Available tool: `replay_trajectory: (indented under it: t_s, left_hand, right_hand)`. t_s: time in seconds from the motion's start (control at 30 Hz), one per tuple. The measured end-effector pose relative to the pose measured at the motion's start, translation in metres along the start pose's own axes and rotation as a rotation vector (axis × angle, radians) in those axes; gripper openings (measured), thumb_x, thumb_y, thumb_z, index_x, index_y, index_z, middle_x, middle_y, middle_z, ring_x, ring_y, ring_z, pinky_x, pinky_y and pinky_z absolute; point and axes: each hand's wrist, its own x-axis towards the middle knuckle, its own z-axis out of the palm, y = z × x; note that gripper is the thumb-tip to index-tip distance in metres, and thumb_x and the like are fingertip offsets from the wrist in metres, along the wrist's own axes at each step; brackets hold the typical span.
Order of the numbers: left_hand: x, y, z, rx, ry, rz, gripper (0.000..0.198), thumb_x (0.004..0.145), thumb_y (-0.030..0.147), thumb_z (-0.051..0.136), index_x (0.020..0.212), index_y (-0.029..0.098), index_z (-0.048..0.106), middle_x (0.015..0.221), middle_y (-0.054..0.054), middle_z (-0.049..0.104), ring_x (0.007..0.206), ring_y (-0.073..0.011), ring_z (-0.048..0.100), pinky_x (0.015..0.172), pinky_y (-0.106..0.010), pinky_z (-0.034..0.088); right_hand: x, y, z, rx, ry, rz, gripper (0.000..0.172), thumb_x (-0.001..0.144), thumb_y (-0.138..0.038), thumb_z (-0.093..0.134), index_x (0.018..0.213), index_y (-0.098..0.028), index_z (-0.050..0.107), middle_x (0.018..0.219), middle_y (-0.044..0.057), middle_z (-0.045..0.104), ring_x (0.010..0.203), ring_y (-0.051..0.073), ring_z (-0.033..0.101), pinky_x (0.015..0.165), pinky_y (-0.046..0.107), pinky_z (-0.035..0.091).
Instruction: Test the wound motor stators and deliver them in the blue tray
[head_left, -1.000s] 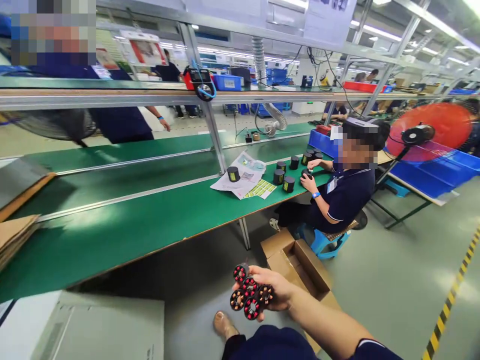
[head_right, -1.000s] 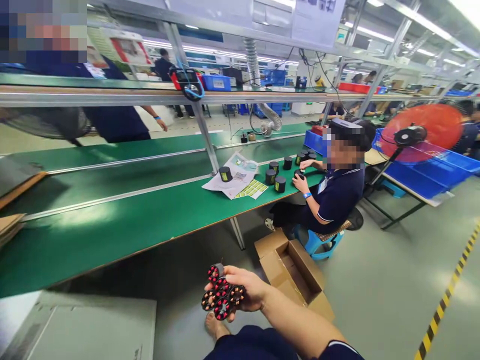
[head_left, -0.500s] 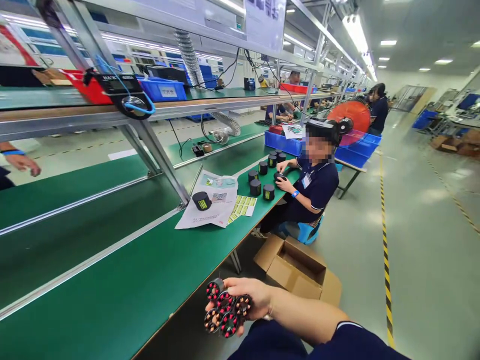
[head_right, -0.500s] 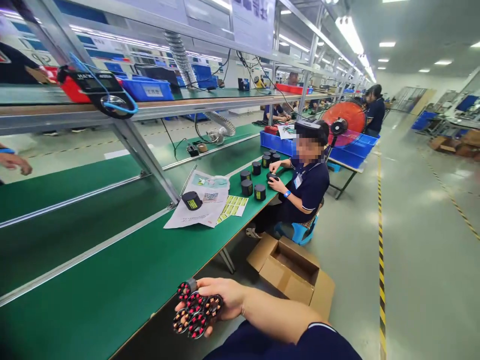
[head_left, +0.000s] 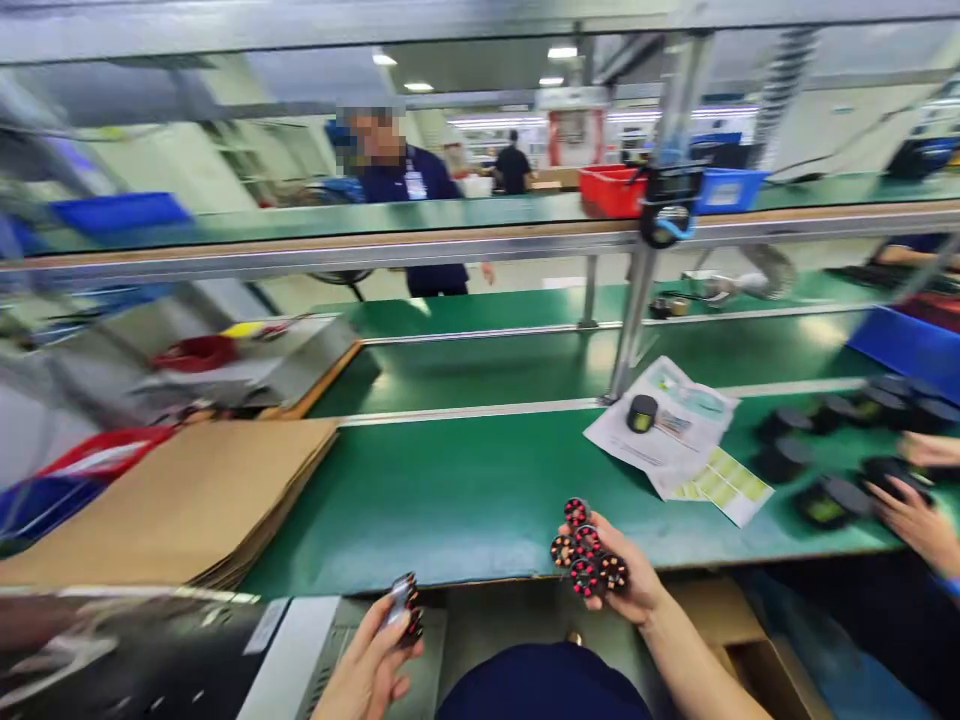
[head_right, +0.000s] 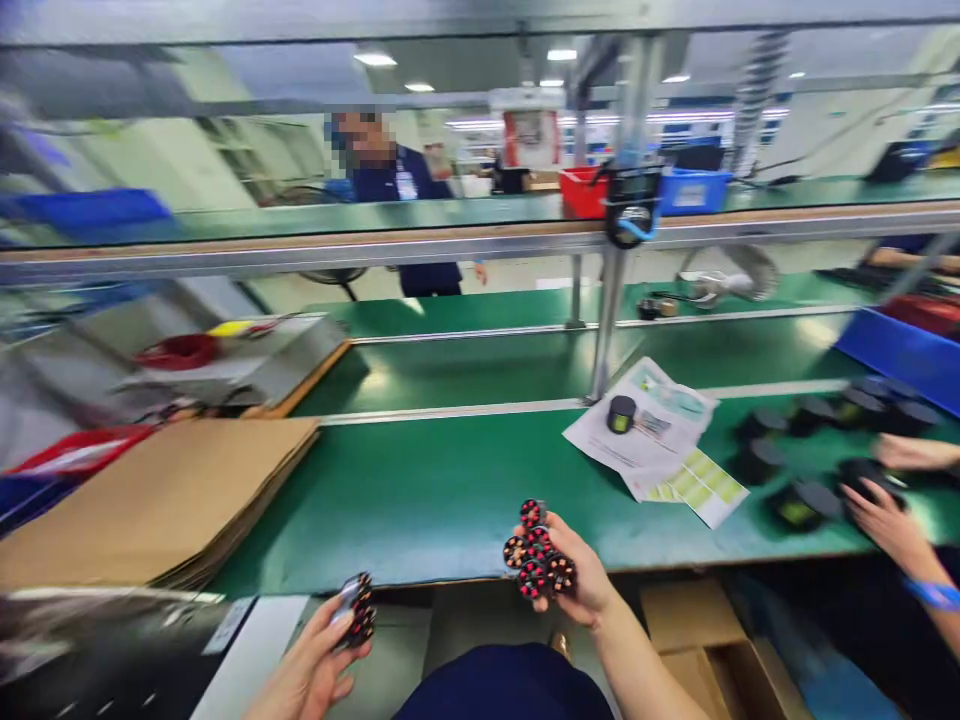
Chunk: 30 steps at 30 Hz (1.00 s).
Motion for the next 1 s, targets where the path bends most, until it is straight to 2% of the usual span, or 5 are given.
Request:
replay_trajectory:
  t_s: [0.3, 0.4, 0.57, 0.8, 1.0]
  left_hand:
    - [0.102, 0.031, -0.009, -0.184, -0.016, 0.062, 0.061, 0.068, 0.050, 0.074, 0.115, 0.023, 0.046, 0.087, 0.000, 0.053, 0.070, -0.0127, 0.055, 0.047, -0.018, 0.031]
    - [0.162, 0.042, -0.024, -0.208, -0.012, 0.106, 0.054, 0.071, 0.047, 0.073, 0.112, 0.022, 0.048, 0.085, 0.000, 0.052, 0.071, -0.0131, 0.055, 0.047, -0.018, 0.032]
    - [0.293, 0.078, -0.035, -0.299, -0.028, 0.253, 0.048, 0.073, 0.040, 0.072, 0.111, 0.023, 0.048, 0.091, 0.000, 0.050, 0.073, -0.0122, 0.054, 0.046, -0.017, 0.037]
    - [0.456, 0.143, 0.004, -0.458, -0.148, 0.418, 0.049, 0.069, 0.037, 0.075, 0.108, 0.022, 0.048, 0.093, -0.001, 0.049, 0.071, -0.0113, 0.054, 0.046, -0.016, 0.041]
    - [0.523, 0.165, 0.034, -0.573, -0.279, 0.318, 0.052, 0.069, 0.037, 0.075, 0.109, 0.023, 0.047, 0.089, 0.000, 0.049, 0.069, -0.0112, 0.054, 0.045, -0.017, 0.042]
  right_hand:
    - [0.152, -0.029, 0.024, -0.198, 0.049, 0.175, 0.041, 0.085, -0.036, 0.057, 0.124, -0.028, 0.050, 0.128, 0.009, 0.056, 0.062, 0.011, 0.061, 0.041, 0.024, 0.048]
    - [0.207, -0.028, 0.026, -0.258, 0.102, 0.190, 0.040, 0.085, -0.037, 0.056, 0.124, -0.029, 0.051, 0.129, 0.009, 0.056, 0.064, 0.012, 0.061, 0.042, 0.023, 0.046]
    - [0.315, -0.019, 0.029, -0.378, 0.190, 0.117, 0.035, 0.085, -0.038, 0.053, 0.118, -0.029, 0.057, 0.131, 0.009, 0.055, 0.066, 0.013, 0.059, 0.042, 0.022, 0.041]
    - [0.478, -0.033, 0.034, -0.662, 0.177, -0.060, 0.036, 0.088, -0.042, 0.041, 0.114, -0.027, 0.061, 0.129, 0.008, 0.057, 0.082, 0.017, 0.062, 0.045, 0.020, 0.038]
    - [0.598, -0.076, 0.040, -0.754, 0.238, -0.067, 0.039, 0.091, -0.035, 0.030, 0.105, -0.019, 0.062, 0.114, 0.006, 0.065, 0.077, 0.012, 0.062, 0.049, 0.020, 0.040]
